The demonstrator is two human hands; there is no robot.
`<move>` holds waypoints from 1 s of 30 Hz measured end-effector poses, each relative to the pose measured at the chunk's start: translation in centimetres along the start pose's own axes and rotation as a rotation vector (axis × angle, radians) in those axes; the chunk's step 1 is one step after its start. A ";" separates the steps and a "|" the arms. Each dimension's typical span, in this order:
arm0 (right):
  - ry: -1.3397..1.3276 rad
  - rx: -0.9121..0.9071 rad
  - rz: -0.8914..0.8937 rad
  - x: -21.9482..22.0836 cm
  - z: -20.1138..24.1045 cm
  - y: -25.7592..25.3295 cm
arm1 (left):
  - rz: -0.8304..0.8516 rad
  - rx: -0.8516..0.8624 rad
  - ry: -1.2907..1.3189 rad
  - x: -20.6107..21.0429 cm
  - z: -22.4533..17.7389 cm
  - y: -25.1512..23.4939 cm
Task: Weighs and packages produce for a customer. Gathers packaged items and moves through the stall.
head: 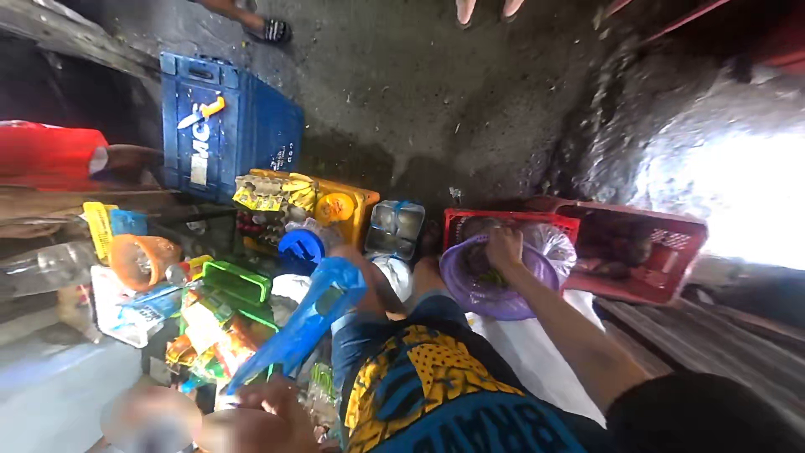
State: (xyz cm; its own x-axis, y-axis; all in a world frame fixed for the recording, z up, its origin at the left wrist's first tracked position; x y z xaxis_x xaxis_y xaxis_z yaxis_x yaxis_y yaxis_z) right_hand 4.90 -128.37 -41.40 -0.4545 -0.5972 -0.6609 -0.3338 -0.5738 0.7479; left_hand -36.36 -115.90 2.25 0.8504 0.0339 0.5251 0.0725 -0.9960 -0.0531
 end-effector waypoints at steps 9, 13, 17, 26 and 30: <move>-0.262 0.384 0.066 1.6 -8.4 3.9 | 0.309 0.032 0.004 7.1 -0.1 -5.6; -0.291 0.361 0.091 1.0 -8.6 4.6 | 0.510 -0.062 0.019 12.2 -0.9 -8.2; -0.336 0.369 0.072 2.2 -9.6 3.9 | 0.630 -0.072 0.046 16.7 0.0 -11.1; -0.212 0.480 0.133 1.7 -9.4 4.5 | 0.723 -0.215 -0.041 17.6 9.3 -21.3; -0.190 0.542 0.065 -9.2 -4.1 8.8 | 0.745 -0.624 -0.274 13.6 17.7 -26.0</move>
State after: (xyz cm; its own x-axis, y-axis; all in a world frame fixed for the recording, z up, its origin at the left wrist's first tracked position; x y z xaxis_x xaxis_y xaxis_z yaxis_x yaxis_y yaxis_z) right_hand 9.55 -130.20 -28.99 -0.6120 -0.4819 -0.6271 -0.6526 -0.1401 0.7446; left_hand -17.43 -88.08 -4.25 0.6638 -0.6750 0.3220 -0.7451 -0.6340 0.2069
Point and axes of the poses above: each hand's wrist, its own y-axis away from the middle knuckle, its own x-axis out of the palm, z = x × y, the point moved 9 cm from there along -y, towards the middle knuckle, and after that the axes turned 11 degrees about y, right-handed, at the moved point
